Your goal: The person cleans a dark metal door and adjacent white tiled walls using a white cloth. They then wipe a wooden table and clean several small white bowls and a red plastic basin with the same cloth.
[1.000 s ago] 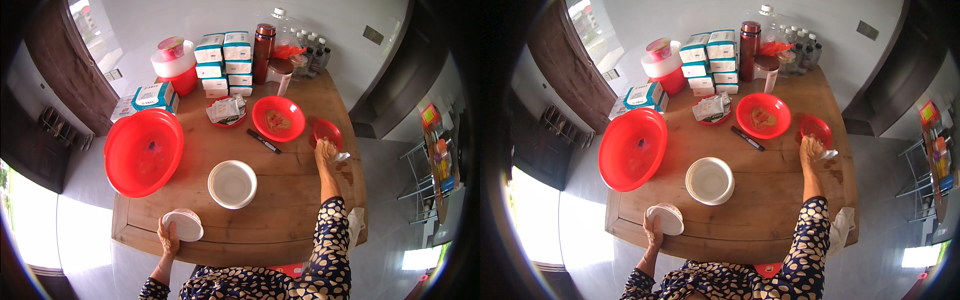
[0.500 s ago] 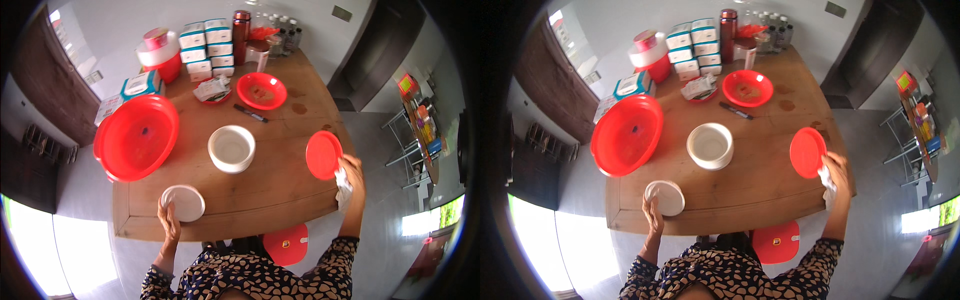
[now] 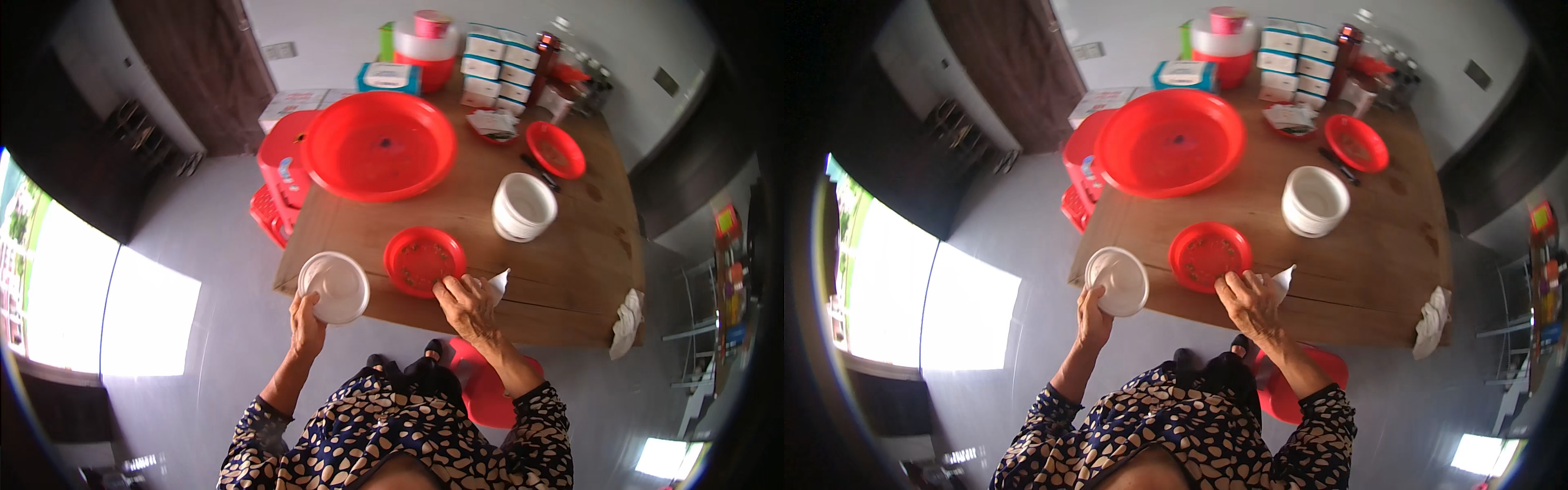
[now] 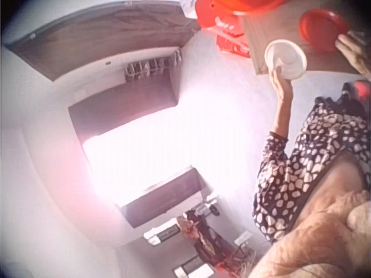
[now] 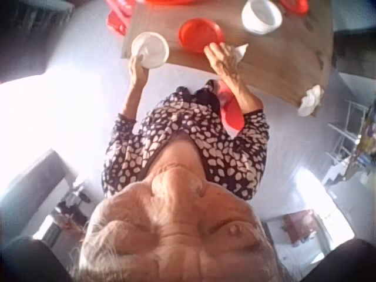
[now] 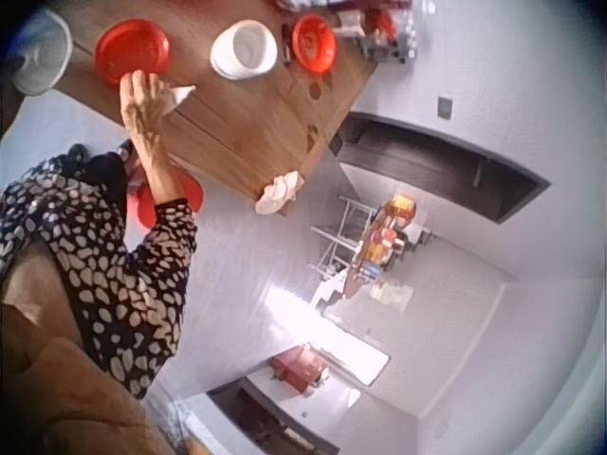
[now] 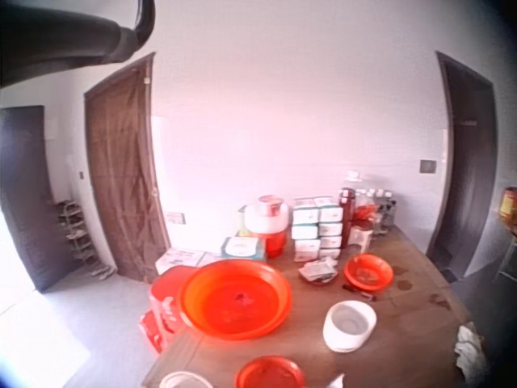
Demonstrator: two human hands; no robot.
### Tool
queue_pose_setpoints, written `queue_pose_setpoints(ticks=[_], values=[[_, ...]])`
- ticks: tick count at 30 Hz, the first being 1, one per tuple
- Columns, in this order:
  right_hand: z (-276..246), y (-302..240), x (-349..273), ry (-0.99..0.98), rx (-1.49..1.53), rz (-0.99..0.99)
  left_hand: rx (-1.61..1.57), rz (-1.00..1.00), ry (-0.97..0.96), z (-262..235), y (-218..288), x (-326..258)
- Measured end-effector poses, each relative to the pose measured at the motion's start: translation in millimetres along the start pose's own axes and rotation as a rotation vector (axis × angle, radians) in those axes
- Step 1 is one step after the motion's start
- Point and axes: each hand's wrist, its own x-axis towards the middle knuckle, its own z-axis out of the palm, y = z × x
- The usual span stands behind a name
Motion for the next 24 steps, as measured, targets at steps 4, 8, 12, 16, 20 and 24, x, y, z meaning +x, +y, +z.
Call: queue_pose_setpoints(ticks=[4,8,12,16,20,24], values=[[19,-24,12,-0.126,0.156,0.01,-0.136,0.019,0.031,-11,15,-12],[-4,-36,27,-0.091,0.356,0.038,-0.176,-0.021,-0.031,-18,22,-17],[-35,-58,52,0.058,0.787,0.211,-0.192,-0.101,-0.078,-3,19,-19],[-29,-85,74,0.419,0.888,0.321,-0.23,-0.234,-0.235,27,-7,-10],[-28,-101,84,0.345,0.518,0.011,-0.381,-0.375,-0.324,54,-12,-6],[-28,-71,103,0.171,0.962,0.195,-0.305,-0.555,-0.561,55,5,-4]])
